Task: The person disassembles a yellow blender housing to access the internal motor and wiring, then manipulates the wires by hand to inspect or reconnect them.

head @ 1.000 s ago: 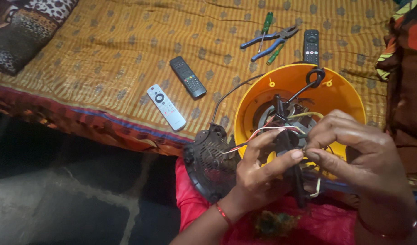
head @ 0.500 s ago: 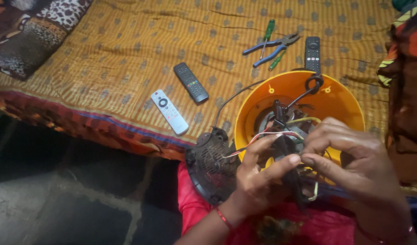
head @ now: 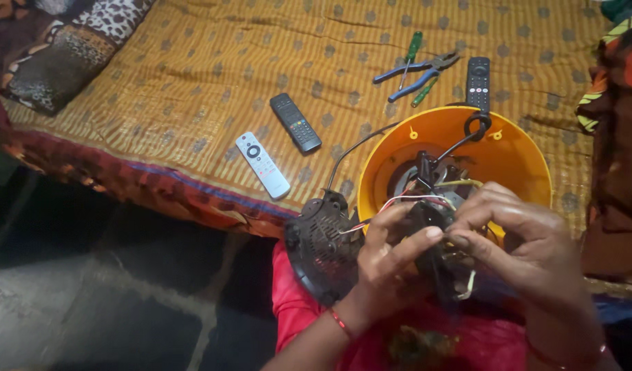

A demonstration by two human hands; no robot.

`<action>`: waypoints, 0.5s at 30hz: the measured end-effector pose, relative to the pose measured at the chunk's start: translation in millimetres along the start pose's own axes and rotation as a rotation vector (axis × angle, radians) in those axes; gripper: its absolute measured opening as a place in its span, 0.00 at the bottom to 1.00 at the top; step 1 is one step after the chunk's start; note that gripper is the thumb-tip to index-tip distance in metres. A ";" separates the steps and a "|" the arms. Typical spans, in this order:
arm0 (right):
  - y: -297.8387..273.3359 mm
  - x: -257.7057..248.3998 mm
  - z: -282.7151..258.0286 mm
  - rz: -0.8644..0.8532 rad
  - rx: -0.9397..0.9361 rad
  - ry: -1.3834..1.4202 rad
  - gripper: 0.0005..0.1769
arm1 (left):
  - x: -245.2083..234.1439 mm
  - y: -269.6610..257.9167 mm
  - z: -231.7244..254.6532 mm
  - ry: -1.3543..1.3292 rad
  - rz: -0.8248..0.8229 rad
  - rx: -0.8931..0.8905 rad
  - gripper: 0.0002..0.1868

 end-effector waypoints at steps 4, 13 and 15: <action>-9.2 4.4 6.7 0.040 0.016 0.019 0.04 | 3.2 3.5 -1.0 -0.028 0.068 0.060 0.35; -18.4 10.4 13.3 0.129 0.032 0.069 0.05 | 2.1 6.3 1.8 0.045 0.072 0.072 0.39; -19.7 10.5 13.6 0.137 0.083 0.111 0.06 | 3.0 6.3 1.0 0.067 0.088 0.083 0.39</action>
Point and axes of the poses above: each hand's wrist, its own y-axis towards the middle knuckle, its own x-axis out of the palm, z = x × y, the point moved 1 cm from there along y, towards the middle knuckle, and after that the axes turned 8 degrees about z, right-handed, at the moved point
